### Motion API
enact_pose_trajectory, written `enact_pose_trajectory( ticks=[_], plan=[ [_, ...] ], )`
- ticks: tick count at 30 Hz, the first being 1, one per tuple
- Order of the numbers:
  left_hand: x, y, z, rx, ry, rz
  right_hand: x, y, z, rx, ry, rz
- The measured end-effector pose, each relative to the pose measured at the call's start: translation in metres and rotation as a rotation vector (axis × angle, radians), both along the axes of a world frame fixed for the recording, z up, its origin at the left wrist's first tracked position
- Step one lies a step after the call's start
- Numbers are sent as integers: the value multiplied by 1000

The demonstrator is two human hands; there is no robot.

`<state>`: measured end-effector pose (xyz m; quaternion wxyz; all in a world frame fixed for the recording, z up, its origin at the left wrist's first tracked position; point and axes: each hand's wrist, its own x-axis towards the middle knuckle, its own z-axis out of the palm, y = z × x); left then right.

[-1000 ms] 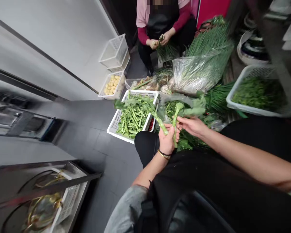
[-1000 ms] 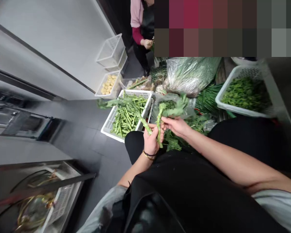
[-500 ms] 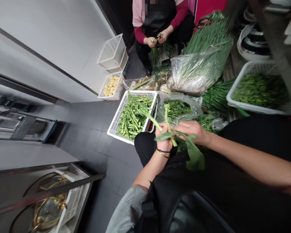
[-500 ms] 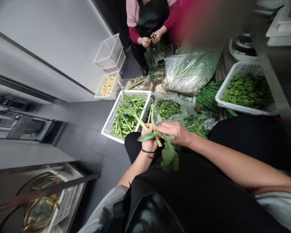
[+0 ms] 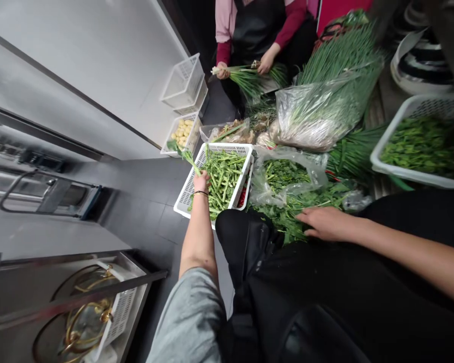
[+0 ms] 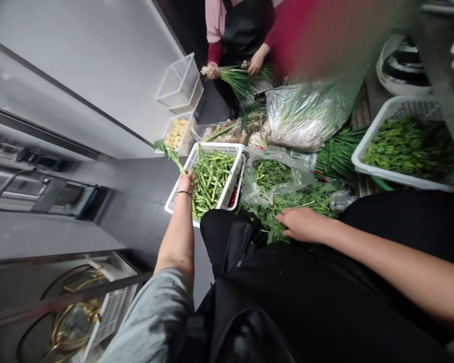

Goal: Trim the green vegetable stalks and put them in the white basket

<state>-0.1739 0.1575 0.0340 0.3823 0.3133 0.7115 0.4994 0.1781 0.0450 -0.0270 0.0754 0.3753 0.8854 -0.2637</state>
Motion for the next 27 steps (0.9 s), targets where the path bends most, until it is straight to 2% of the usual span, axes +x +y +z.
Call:
enact_pose_trajectory(
  ticks=[2,4,6,8,9,11,14,16,18,20,21,24,27],
  plan=[
    [23,-23,-6,-34,-158,-184,-10,11,16,-70,210,-34],
    [58,-58,-17,-48,-497,-546,-18,26,31,-198,460,-187],
    [98,-93,-26,-72,-778,-813,-29,43,43,-364,673,-361],
    [131,-117,-30,-70,-926,-922,-42,55,50,-488,839,-438],
    [142,-125,-31,-52,-950,-905,-47,58,53,-517,902,-440],
    [155,-132,-30,1,-888,-788,-54,58,55,-559,983,-433],
    [154,-135,-28,23,-635,-648,-52,53,55,-629,1077,-508],
    [151,-137,-26,24,-471,-648,-49,51,55,-566,1133,-643],
    [153,-139,-25,49,-373,-665,-48,48,55,-369,1127,-765],
    [158,-138,-24,92,-360,-633,-50,42,52,-208,1097,-788],
    [162,-136,-22,113,-387,-596,-52,37,50,-180,1105,-768],
    [169,-134,-18,139,-505,-515,-54,22,42,-223,1186,-733],
    [169,-138,-18,123,-543,-541,-45,19,40,-263,1183,-713]
  ],
)
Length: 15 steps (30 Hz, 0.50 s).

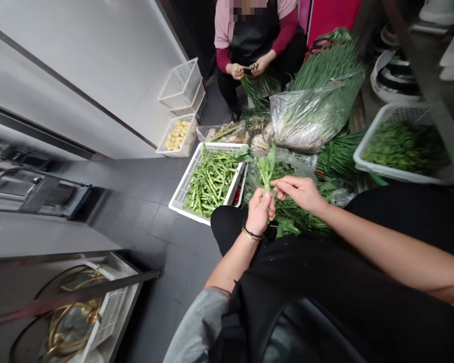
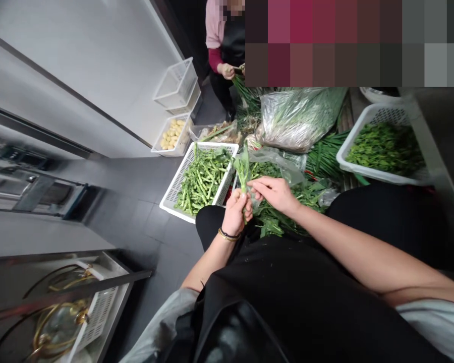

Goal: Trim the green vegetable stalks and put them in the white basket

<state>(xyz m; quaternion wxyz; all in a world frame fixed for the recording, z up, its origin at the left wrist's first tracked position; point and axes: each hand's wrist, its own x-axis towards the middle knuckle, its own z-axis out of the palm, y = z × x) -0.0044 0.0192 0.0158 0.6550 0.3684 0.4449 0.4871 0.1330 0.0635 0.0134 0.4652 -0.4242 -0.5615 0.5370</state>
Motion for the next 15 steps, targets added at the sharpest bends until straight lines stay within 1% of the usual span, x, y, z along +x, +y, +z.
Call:
enact_pose_trajectory(
  ticks=[3,5,7,8,9,10,11,12,13,15],
  plan=[
    [0,-7,-2,-1,35,-43,7,8,8,-26,-45,17],
    [1,-9,-2,-41,-35,-79,5,11,12,12,-107,-46],
    [1,-8,0,-123,-185,-97,0,5,13,138,-196,-117],
    [-1,-6,2,-175,-263,-89,-1,0,12,230,-231,-107],
    [-3,-4,3,-229,-328,-79,-1,-6,11,327,-252,-60],
    [-7,-2,4,-277,-378,-71,1,-10,9,408,-262,18],
    [-11,0,5,-317,-421,-74,5,-13,6,450,-267,119],
    [-15,0,5,-344,-459,-93,10,-14,5,437,-270,235],
    [-19,0,5,-362,-488,-129,16,-12,4,369,-272,345],
    [-23,-3,5,-376,-511,-220,26,-3,4,136,-237,525]
  ],
)
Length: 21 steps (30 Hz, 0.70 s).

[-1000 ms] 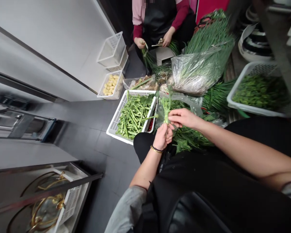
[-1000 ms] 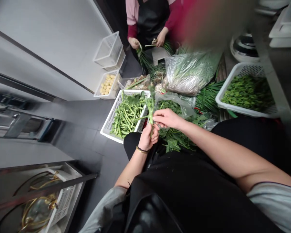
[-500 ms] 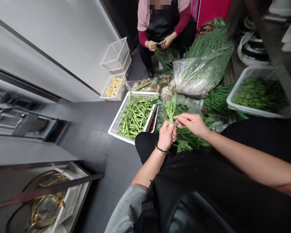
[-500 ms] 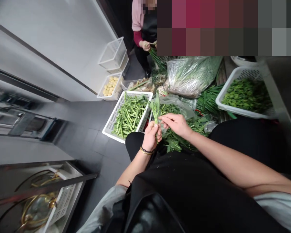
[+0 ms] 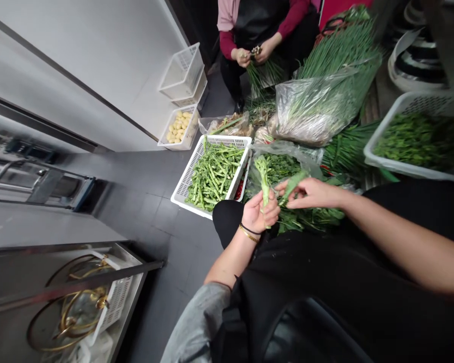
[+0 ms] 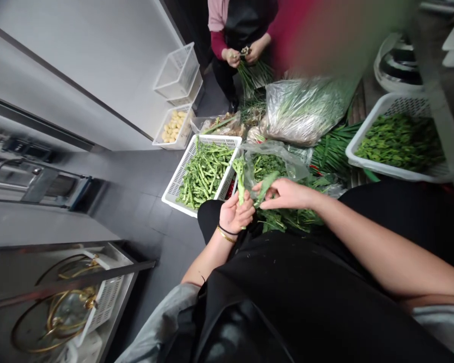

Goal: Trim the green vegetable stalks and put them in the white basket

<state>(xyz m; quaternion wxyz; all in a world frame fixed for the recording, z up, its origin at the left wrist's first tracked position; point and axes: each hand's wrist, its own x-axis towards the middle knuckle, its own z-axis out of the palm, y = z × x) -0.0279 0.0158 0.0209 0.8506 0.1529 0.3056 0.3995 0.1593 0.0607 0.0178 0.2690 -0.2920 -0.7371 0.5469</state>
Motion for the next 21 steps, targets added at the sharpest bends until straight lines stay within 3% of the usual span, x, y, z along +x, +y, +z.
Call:
enact_pose_trajectory(
  ticks=[3,5,7,10,11,13,15,17,21],
  plan=[
    [3,-6,-2,22,17,-150,-2,15,4,-342,126,6],
    [11,-8,-7,63,70,-182,-15,19,6,-395,168,-133],
    [20,-8,-13,125,179,-46,-29,17,4,-268,63,-320],
    [31,-6,-24,176,325,220,-40,2,-3,147,-102,-564],
    [32,-4,-27,170,344,290,-40,-5,-7,292,-95,-526],
    [29,-1,-30,137,338,380,-31,-21,-15,504,-22,-250],
    [21,2,-29,116,307,390,-12,-34,-28,559,-8,13],
    [11,3,-25,113,272,306,16,-40,-42,470,-171,105],
    [0,1,-20,122,231,181,62,-26,-55,214,-848,161]
  ],
)
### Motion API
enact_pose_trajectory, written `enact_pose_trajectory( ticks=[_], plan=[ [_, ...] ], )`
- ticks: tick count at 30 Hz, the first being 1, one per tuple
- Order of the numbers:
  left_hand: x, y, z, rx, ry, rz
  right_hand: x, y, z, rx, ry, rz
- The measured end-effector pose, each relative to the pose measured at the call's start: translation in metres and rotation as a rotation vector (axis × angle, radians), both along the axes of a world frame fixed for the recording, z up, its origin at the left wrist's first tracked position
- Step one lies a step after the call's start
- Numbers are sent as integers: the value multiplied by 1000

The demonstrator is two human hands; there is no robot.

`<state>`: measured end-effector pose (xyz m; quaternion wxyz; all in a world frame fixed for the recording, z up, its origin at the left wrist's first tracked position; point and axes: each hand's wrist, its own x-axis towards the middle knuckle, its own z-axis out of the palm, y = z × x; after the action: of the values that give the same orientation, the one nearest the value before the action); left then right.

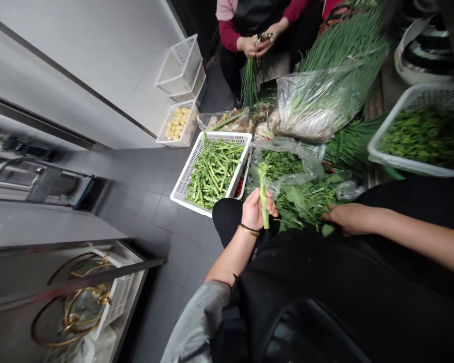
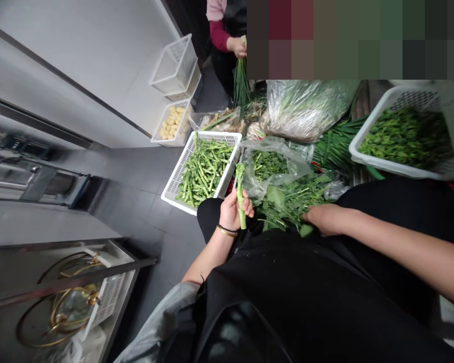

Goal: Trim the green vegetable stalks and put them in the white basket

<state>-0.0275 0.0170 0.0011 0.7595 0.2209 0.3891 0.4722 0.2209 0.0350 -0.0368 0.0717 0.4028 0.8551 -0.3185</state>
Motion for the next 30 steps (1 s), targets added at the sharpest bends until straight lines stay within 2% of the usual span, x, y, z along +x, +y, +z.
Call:
enact_pose_trajectory(
  ticks=[1,2,3,5,7,8,10,12,14,15,17,20,21,23,24,26,28,30],
  plan=[
    [0,-1,0,1,-11,-30,1,7,4,6,-49,-64],
    [1,-1,0,3,-22,-61,-3,16,12,15,0,-141],
    [3,-2,-1,8,-30,-87,-12,24,21,12,148,-209],
    [9,-4,-3,25,-47,-122,-41,40,40,-114,522,-301],
    [15,-6,-3,40,-58,-93,-75,49,54,-181,744,-430],
    [18,-6,-2,43,-51,-54,-90,51,58,-134,792,-493],
    [19,-5,0,18,-12,38,-113,49,60,109,787,-522],
    [11,1,4,-49,34,119,-122,46,57,354,709,-342],
    [-15,17,7,-118,74,182,-119,44,48,430,617,-80],
    [-35,28,8,-133,111,218,-113,43,41,393,566,33],
    [-88,52,5,-97,288,313,-93,43,20,220,398,199],
    [-175,85,-9,-19,805,404,-59,42,-13,-40,-7,346],
    [-199,92,-15,21,997,409,-52,43,-20,-55,-77,353],
    [-231,100,-27,129,1293,417,-53,49,-27,-28,-50,333],
    [-237,100,-33,181,1379,410,-61,55,-28,3,18,309],
    [-235,97,-45,226,1395,329,-90,71,-34,61,129,269],
    [-219,87,-60,170,1243,97,-123,90,-52,107,133,259],
    [-201,69,-79,62,1042,-130,-147,104,-84,115,32,282]
  ],
)
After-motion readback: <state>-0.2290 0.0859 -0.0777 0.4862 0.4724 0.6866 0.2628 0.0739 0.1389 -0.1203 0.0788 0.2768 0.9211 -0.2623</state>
